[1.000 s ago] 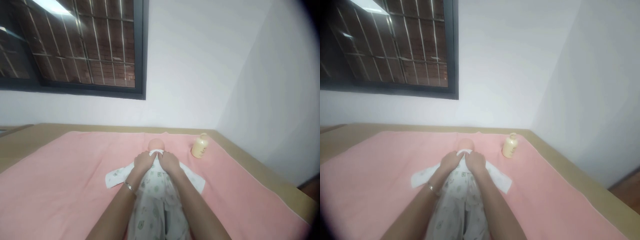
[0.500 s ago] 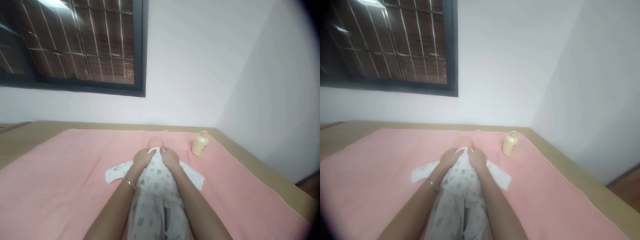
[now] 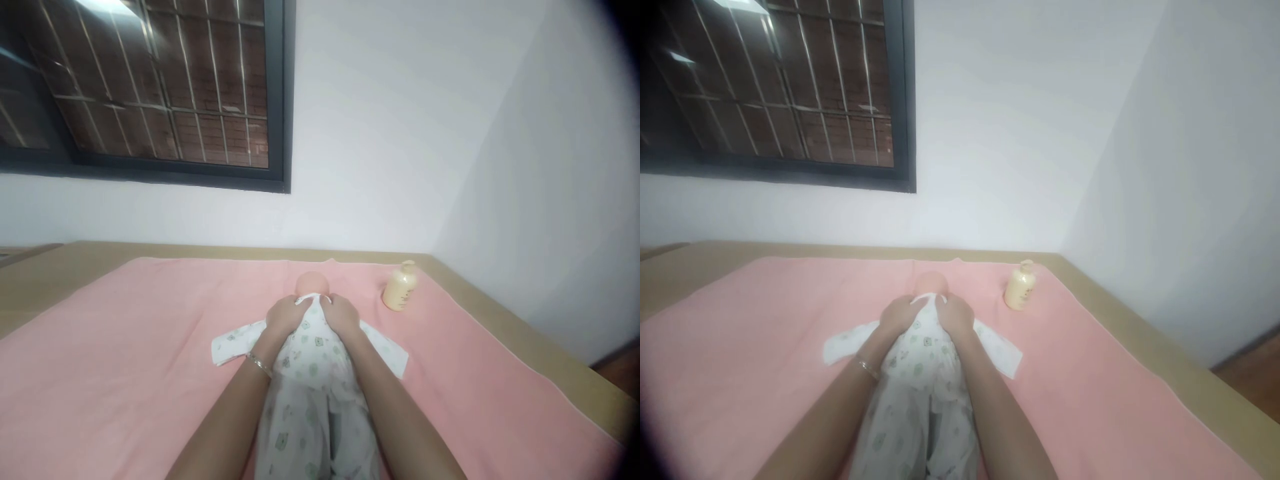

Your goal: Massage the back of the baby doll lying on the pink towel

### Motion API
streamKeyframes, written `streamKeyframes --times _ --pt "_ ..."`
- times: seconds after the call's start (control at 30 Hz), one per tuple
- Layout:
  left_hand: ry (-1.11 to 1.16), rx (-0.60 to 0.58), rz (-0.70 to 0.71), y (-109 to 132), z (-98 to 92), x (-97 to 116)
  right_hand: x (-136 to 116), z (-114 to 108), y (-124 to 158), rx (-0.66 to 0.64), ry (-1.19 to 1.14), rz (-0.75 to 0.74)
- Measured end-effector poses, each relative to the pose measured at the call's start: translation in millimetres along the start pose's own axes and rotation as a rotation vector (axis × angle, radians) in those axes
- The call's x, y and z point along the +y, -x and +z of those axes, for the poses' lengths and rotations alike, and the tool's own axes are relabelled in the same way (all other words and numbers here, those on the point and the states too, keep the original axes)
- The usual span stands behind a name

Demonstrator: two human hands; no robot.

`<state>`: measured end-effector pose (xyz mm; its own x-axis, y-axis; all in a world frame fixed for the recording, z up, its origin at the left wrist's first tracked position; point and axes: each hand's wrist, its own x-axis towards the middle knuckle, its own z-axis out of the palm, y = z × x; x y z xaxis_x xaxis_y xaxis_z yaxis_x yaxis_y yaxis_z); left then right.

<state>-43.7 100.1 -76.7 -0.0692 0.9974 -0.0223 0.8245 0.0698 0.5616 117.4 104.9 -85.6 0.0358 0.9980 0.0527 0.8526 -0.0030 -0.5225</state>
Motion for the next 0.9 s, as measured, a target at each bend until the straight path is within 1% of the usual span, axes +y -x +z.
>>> streamKeyframes --times 0.47,0.9 --pt "0.022 0.005 0.013 -1.2 1.9 -2.2 0.5 1.0 -0.5 0.007 -0.002 -0.006" --pt "0.018 0.017 0.000 1.5 1.0 0.1 -1.7 -6.6 0.5 -0.065 0.025 -0.008"
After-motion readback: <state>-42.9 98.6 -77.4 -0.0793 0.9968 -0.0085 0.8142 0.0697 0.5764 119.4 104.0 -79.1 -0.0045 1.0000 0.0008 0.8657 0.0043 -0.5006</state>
